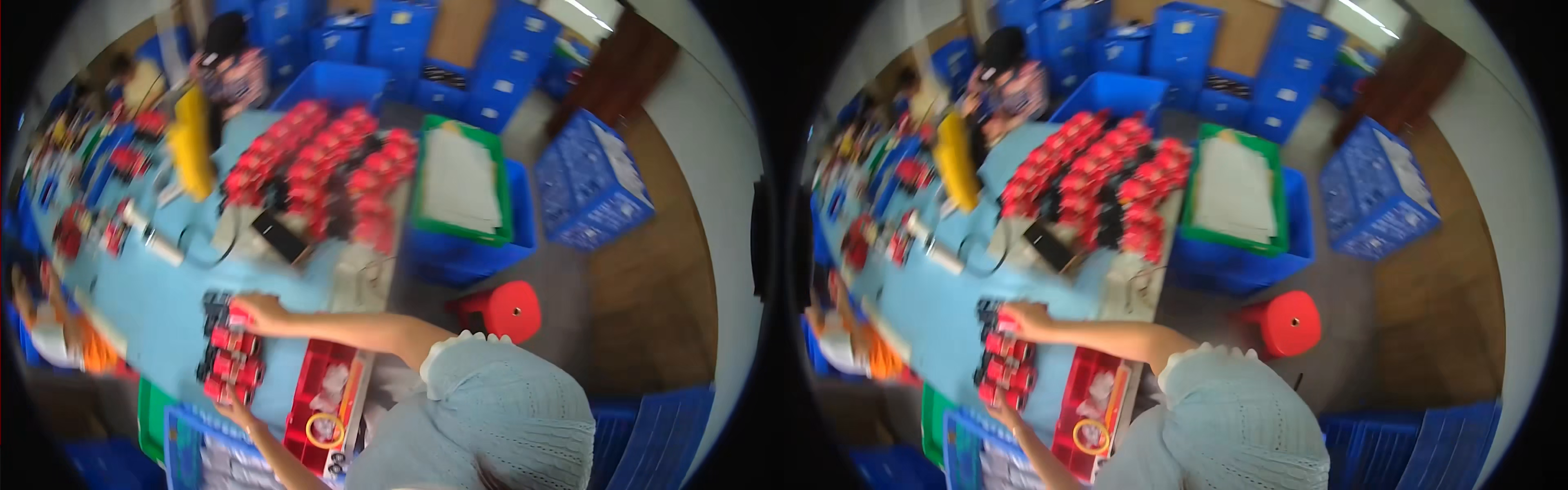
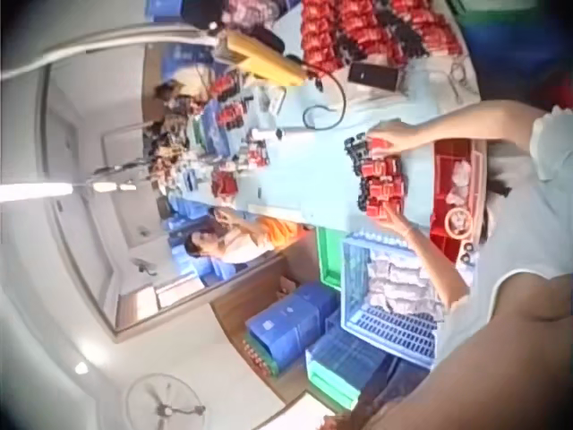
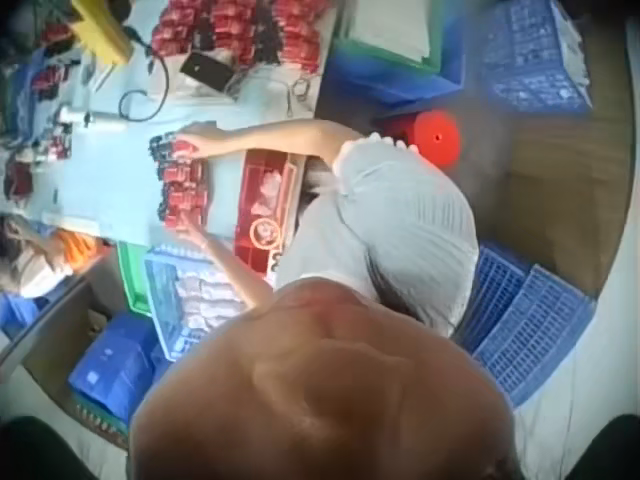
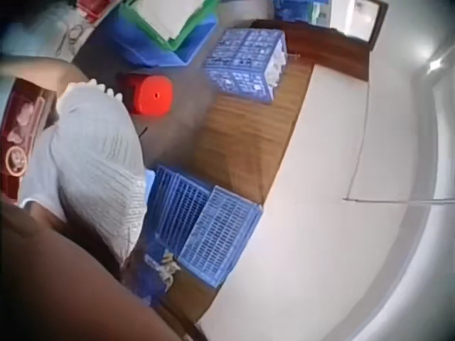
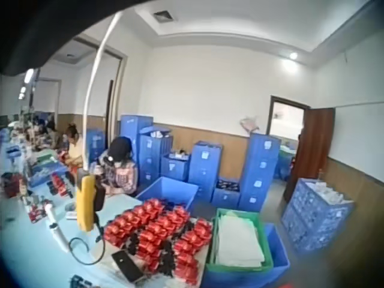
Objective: The person packs toy trucks by picking each truck up from the work table, wrapping it inside a plastic bag, and placing the wrapped toy into a plastic crate by hand.
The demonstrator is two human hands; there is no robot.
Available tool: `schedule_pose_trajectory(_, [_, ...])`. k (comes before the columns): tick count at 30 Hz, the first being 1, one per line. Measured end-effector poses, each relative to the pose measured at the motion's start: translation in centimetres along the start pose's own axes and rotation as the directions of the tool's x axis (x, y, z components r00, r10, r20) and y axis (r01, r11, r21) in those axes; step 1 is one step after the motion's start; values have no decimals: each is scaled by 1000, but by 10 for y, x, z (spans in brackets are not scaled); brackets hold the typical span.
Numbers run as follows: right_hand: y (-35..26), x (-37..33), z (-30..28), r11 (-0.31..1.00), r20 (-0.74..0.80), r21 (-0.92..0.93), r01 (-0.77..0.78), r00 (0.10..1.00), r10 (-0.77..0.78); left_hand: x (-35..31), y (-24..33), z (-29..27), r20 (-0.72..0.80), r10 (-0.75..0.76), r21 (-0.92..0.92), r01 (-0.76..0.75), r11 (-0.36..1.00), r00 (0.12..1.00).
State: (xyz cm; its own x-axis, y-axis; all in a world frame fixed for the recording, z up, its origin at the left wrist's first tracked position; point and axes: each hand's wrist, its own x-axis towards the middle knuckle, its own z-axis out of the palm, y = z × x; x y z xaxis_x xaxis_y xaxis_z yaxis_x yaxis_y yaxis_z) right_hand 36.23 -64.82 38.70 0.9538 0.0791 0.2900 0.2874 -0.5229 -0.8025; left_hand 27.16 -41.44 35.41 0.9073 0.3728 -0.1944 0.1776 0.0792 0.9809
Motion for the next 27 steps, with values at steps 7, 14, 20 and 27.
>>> schedule_pose_trajectory(7, [-41,-112,-191,697,163,-256,670,741,-652,-104,96,161,865,-246,-245,796,554,438])
schedule_pose_trajectory(14, [47,-169,-361,853,144,-179,490,871,-470,-156,48,367,793,-319,32,489,872,519])
schedule_pose_trajectory(20, [283,-183,-541,815,-516,-408,-411,841,165,-203,-11,563,893,-320,223,306,926,316])
schedule_pose_trajectory(27, [497,-156,-613,626,-478,-400,-669,735,480,-229,-160,713,883,-370,282,303,910,289])
